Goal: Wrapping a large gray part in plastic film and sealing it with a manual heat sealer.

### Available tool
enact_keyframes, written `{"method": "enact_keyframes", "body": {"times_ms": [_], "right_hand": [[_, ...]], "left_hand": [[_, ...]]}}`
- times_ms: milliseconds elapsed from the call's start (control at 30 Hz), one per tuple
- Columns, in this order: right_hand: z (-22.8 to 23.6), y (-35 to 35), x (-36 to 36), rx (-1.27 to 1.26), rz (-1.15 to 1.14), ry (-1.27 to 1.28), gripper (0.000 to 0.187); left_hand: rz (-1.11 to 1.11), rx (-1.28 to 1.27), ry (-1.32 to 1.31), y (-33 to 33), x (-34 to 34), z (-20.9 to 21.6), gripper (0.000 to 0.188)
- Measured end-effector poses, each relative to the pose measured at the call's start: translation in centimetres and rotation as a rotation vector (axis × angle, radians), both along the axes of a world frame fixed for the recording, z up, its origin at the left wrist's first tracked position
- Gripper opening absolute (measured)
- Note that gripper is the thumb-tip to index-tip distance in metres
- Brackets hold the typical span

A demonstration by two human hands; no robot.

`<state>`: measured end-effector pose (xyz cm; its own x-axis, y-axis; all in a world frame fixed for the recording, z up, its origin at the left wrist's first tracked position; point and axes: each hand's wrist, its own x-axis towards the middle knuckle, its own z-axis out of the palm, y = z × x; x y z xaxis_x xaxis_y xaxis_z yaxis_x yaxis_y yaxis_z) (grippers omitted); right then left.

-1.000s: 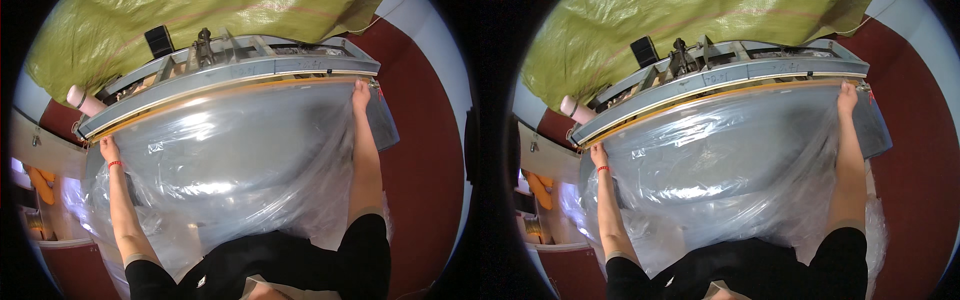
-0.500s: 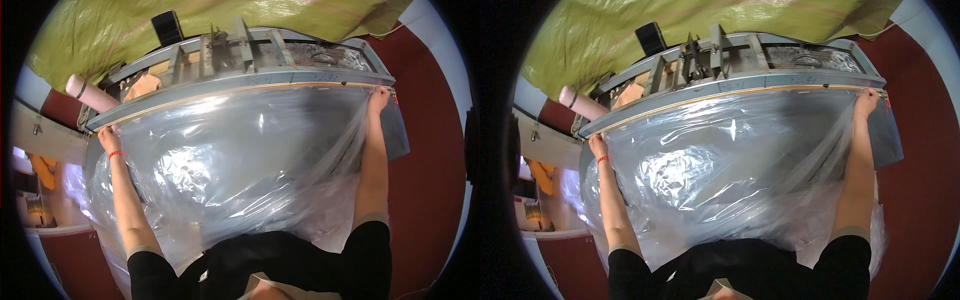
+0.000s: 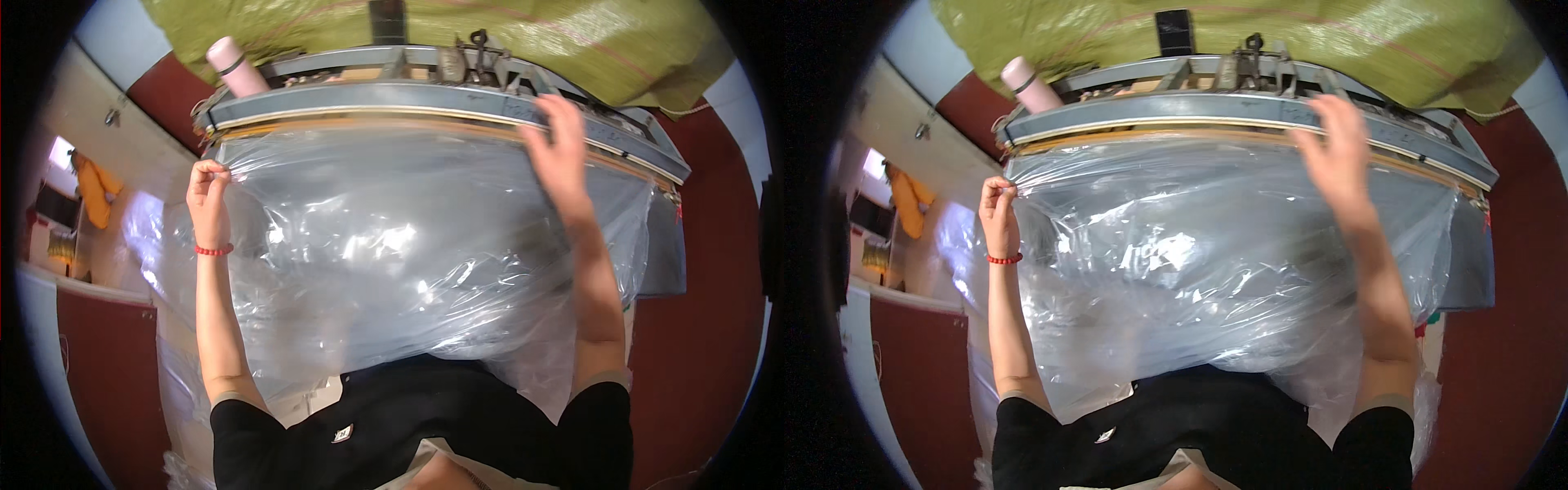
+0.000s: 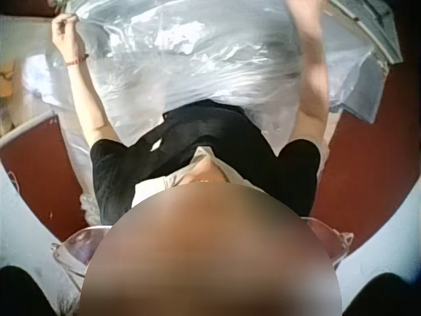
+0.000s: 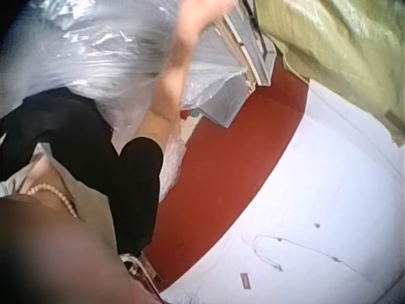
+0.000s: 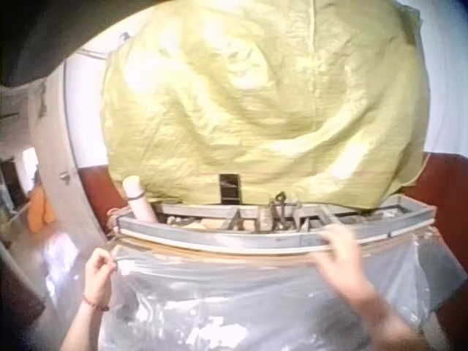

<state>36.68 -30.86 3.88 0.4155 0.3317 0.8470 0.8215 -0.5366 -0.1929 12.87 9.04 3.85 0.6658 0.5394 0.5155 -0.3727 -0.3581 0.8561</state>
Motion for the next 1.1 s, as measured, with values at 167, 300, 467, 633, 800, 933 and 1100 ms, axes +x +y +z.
{"method": "enact_keyframes", "body": {"times_ms": [167, 300, 467, 633, 800, 933, 1100], "right_hand": [[-2.4, 6.1, -3.7, -0.232, 0.406, 0.868, 0.017], [-6.0, 2.1, -2.2, 0.045, 0.476, 0.844, 0.018], [-8.9, -9.3, -0.5, 0.120, -0.010, 0.728, 0.018], [-8.9, -17.9, -2.2, 0.008, -0.243, 0.646, 0.019], [-9.4, -30.7, -3.6, 0.039, -0.343, 0.623, 0.019], [-10.2, -36.2, -4.7, 0.028, -0.416, 0.656, 0.021], [-10.1, -36.1, -4.7, 0.028, -0.474, 0.595, 0.024]], "left_hand": [[-0.029, 0.034, 0.168, 1.0, -5.9, 1.9, 0.015], [-0.280, 0.211, 0.641, 4.5, -9.3, 3.9, 0.025], [0.275, 0.680, 0.615, 4.8, -8.7, 5.0, 0.027], [0.294, 1.086, 0.253, -2.7, -4.8, -1.2, 0.041], [0.018, 1.085, 0.817, -7.4, -7.8, -7.8, 0.068], [-0.080, 1.139, 0.764, -10.9, -9.3, -6.4, 0.059], [-0.107, 0.910, 0.521, -8.5, -3.2, -6.2, 0.041]]}}
